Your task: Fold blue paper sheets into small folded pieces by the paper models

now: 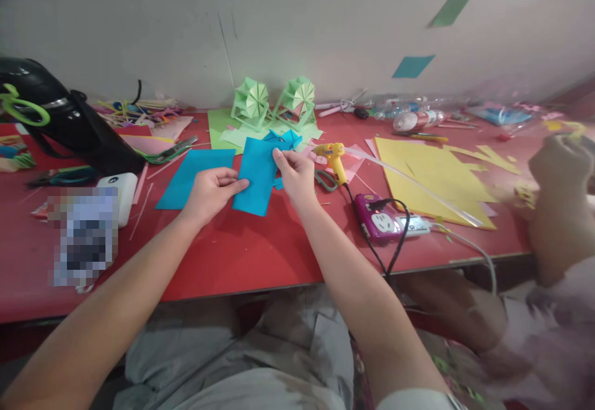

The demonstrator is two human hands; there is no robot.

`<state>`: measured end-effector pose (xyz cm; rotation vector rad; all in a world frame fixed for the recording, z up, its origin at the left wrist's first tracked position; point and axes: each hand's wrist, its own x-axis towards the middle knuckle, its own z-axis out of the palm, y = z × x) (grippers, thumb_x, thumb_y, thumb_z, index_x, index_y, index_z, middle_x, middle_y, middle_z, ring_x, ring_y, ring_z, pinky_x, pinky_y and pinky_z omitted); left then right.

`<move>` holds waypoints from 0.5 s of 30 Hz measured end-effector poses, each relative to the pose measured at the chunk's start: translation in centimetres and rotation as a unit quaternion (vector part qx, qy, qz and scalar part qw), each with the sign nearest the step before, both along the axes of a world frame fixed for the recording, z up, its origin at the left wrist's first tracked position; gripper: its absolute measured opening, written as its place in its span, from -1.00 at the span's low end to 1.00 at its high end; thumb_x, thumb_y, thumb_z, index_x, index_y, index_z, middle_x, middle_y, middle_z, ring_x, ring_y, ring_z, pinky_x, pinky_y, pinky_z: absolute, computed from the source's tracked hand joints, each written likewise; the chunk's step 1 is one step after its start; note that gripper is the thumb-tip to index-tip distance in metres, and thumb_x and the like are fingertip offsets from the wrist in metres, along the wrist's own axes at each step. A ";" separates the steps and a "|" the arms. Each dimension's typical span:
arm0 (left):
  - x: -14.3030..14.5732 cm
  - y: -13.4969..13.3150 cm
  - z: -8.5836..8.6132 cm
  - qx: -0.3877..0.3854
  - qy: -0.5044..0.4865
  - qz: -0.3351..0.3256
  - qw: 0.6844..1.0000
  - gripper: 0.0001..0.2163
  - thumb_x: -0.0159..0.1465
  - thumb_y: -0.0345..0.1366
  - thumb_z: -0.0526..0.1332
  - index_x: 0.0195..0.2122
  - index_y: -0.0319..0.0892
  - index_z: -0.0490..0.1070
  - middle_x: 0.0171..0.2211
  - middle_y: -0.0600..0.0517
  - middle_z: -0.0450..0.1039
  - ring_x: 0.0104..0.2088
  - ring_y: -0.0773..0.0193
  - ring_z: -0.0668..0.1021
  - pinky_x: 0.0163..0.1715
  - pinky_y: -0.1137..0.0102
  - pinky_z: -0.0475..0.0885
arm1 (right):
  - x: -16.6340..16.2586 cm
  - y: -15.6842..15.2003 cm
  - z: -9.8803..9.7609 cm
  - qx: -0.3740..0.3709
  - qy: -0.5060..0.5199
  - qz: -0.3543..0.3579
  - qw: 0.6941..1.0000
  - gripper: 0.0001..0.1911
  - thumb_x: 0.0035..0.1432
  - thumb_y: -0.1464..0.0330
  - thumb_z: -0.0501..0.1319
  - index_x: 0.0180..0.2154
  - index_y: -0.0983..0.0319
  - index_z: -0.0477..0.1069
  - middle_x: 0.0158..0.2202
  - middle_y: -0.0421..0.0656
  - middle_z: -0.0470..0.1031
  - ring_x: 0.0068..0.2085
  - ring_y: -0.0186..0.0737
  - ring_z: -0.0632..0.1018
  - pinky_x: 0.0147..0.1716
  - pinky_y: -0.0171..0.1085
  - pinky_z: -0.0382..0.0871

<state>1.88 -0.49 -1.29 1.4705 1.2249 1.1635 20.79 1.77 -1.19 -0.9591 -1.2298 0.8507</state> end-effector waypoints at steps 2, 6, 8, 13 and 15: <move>0.1 0.0 0.0 0.009 0.004 -0.023 1.000 -0.60 0.02 -0.01 0.46 -0.28 -0.21 0.52 -0.30 -0.09 0.62 -0.25 0.09 0.62 -0.26 0.27 0.52 | 0.1 0.2 -0.3 -0.009 0.015 0.003 1.000 -0.47 0.01 -0.09 0.33 -0.58 0.20 0.28 -0.58 -0.29 0.11 -0.52 -0.39 0.17 -0.54 -0.31 0.11; 0.3 -0.1 -0.1 0.033 0.051 -0.106 0.993 -0.69 0.14 -0.04 0.36 -0.33 -0.21 0.49 -0.28 -0.06 0.58 -0.25 0.15 0.60 -0.22 0.29 0.50 | 0.4 0.7 -0.7 -0.037 0.037 -0.006 0.999 -0.47 -0.03 -0.14 0.33 -0.52 0.19 0.33 -0.58 -0.30 0.10 -0.53 -0.39 0.15 -0.56 -0.31 0.09; 0.3 -0.2 0.0 0.023 0.070 -0.108 0.991 -0.70 0.18 -0.03 0.32 -0.40 -0.20 0.44 -0.38 -0.02 0.54 -0.35 0.19 0.60 -0.32 0.32 0.49 | 0.6 1.0 -0.8 -0.030 0.038 -0.016 0.999 -0.46 -0.01 -0.14 0.32 -0.54 0.18 0.30 -0.59 -0.31 0.06 -0.54 -0.39 0.13 -0.57 -0.31 0.08; 0.0 -0.5 0.4 0.010 0.095 -0.076 0.992 -0.65 0.21 0.05 0.29 -0.46 -0.15 0.39 -0.61 0.09 0.41 -0.65 0.26 0.52 -0.55 0.37 0.37 | 0.9 1.2 -0.7 -0.009 -0.025 -0.046 0.999 -0.41 0.07 -0.22 0.18 -0.53 0.16 0.24 -0.57 -0.27 0.12 -0.51 -0.34 0.24 -0.54 -0.31 0.21; -0.2 -0.4 0.3 0.028 0.105 -0.061 0.992 -0.65 0.21 0.05 0.29 -0.46 -0.15 0.41 -0.61 0.07 0.43 -0.64 0.27 0.51 -0.53 0.36 0.38 | 0.8 1.2 -0.6 -0.018 -0.017 -0.046 0.999 -0.42 0.05 -0.23 0.18 -0.51 0.16 0.24 -0.55 -0.26 0.16 -0.49 -0.33 0.28 -0.51 -0.31 0.28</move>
